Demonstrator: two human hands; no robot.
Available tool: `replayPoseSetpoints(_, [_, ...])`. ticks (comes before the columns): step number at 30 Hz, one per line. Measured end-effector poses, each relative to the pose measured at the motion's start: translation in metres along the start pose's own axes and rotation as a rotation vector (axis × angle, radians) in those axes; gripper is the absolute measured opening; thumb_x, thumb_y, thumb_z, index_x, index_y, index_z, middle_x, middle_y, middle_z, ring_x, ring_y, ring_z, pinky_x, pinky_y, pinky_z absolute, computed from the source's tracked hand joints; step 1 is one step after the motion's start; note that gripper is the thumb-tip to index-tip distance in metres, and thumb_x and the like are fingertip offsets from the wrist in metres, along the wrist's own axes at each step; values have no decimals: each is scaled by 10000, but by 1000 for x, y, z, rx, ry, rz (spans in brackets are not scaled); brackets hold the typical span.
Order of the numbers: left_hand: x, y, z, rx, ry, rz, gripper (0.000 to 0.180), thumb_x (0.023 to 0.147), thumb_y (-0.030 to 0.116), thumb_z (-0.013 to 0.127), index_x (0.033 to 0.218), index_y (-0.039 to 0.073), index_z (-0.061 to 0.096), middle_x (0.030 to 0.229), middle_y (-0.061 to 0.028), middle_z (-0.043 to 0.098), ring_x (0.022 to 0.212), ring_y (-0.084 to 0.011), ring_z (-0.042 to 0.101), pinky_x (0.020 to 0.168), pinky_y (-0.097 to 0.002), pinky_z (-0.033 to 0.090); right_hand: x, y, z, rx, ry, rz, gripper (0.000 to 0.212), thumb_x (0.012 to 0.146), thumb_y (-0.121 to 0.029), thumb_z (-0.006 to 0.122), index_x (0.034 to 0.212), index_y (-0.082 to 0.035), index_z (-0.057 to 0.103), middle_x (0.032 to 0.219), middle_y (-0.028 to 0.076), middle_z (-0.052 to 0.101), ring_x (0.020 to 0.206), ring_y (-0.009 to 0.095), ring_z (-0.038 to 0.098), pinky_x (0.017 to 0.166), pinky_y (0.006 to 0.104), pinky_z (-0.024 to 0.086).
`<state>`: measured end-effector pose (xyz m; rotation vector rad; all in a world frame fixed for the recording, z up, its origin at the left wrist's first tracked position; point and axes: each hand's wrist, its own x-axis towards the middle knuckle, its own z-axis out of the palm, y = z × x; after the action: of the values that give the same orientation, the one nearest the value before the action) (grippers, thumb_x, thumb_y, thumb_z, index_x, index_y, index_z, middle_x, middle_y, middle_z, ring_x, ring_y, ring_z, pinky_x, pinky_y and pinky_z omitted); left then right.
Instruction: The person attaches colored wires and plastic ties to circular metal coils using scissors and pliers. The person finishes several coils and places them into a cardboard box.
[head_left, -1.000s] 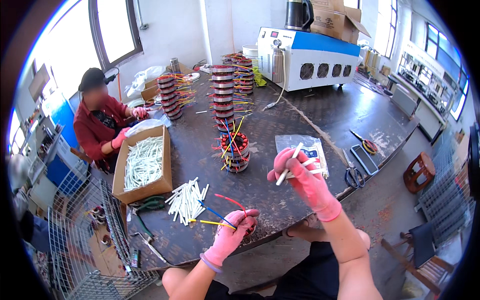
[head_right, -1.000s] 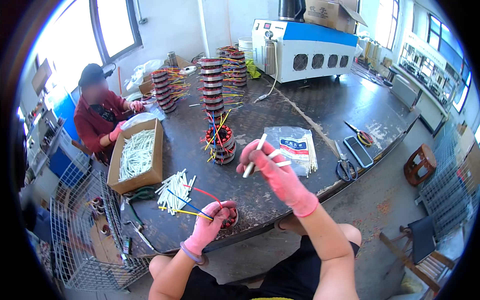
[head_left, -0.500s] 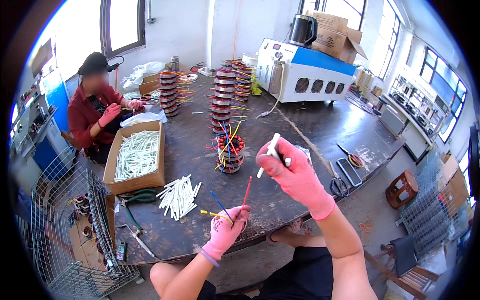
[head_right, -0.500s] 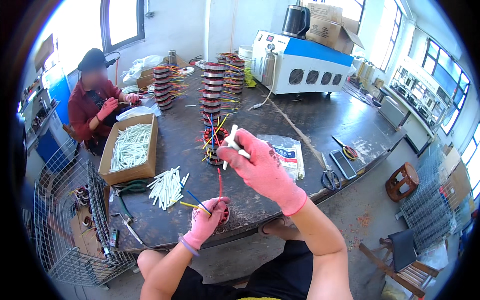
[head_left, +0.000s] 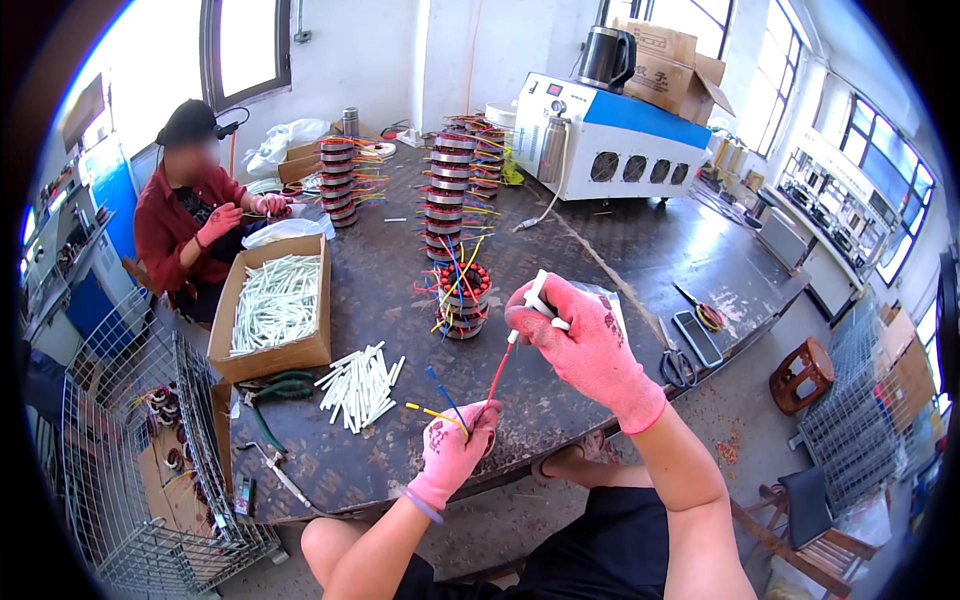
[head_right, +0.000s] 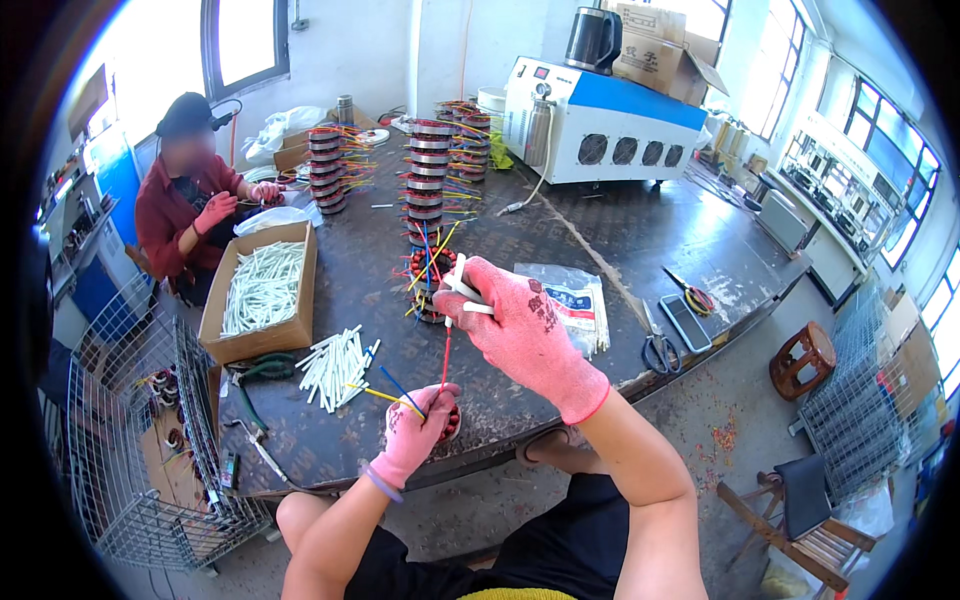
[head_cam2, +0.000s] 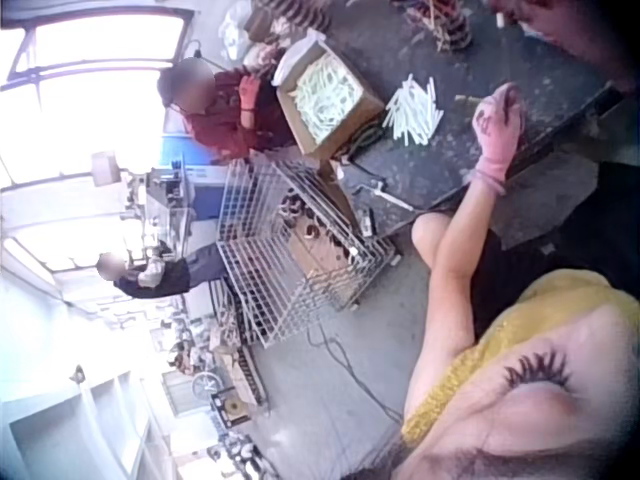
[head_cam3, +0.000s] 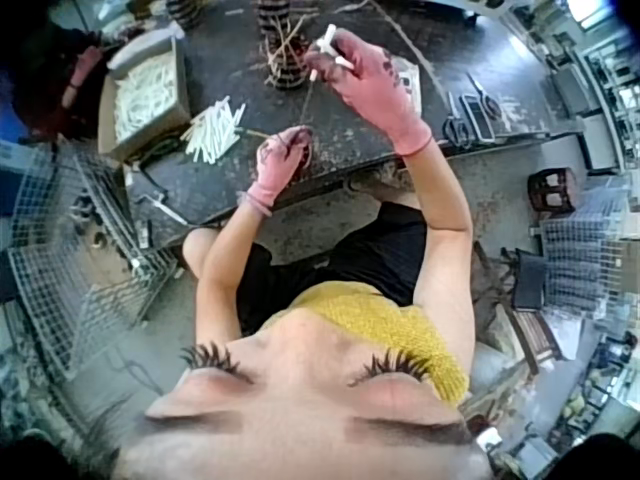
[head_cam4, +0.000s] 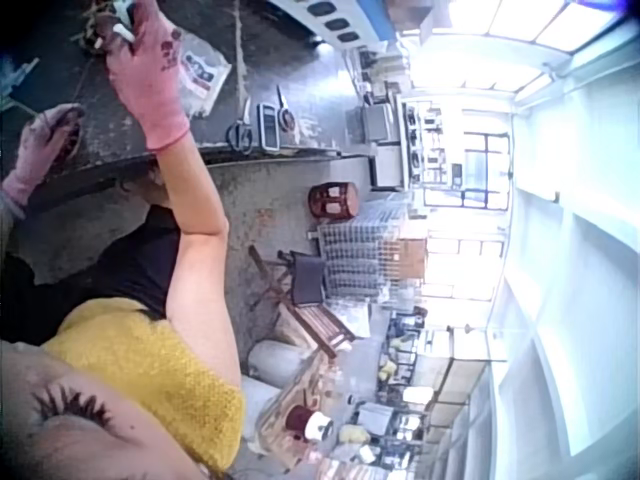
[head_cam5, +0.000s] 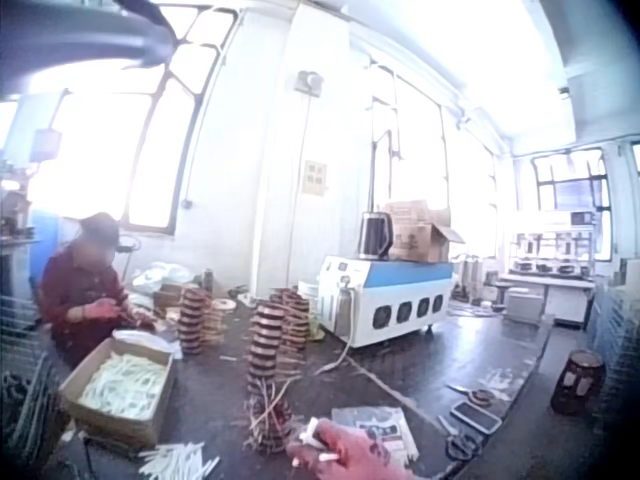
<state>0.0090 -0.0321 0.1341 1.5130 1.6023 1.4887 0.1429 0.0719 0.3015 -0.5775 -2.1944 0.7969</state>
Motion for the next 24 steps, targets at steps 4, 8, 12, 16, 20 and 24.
replayPoseSetpoints(4, [1,-9,4,48,57,135,188,921,99,600,1068,19,686,726,-52,648,594,-151,628,574,-279,491,-2,-8,-2,-54,-39,33,125,915,-156,656,893,-35,632,712,-3,601,602,30,491,543,223,405])
replayPoseSetpoints(8, [1,-24,3,109,121,312,179,909,92,607,1055,31,690,762,-73,666,621,-192,648,596,-300,503,-5,-3,10,-82,-91,56,147,907,-166,689,893,-29,638,698,-7,601,591,32,500,533,235,409])
replayPoseSetpoints(12, [2,-23,6,-44,30,174,182,861,52,628,1031,24,685,802,-112,673,719,-276,664,653,-342,512,-20,25,32,140,-189,373,174,898,-172,706,906,-12,639,723,12,668,664,51,587,588,256,467])
replayPoseSetpoints(16, [0,-37,8,-26,95,248,118,931,55,541,895,-33,610,706,-60,617,600,-124,596,575,-279,483,-42,48,51,7,-316,213,248,966,-246,617,1030,-12,668,787,42,688,700,78,608,658,254,487])
replayPoseSetpoints(20, [0,-32,3,-110,78,193,175,923,90,577,1023,-18,673,718,-78,617,630,-165,619,610,-302,486,-51,50,27,470,-166,472,394,1029,-376,514,1160,-28,646,857,18,656,743,112,594,732,312,507])
replayPoseSetpoints(24, [0,-25,4,-141,31,118,186,934,105,566,1024,-17,674,708,-64,613,610,-157,609,593,-288,476,-56,74,26,711,-29,320,404,1053,-346,471,1243,-19,612,994,16,633,878,90,577,818,259,478])
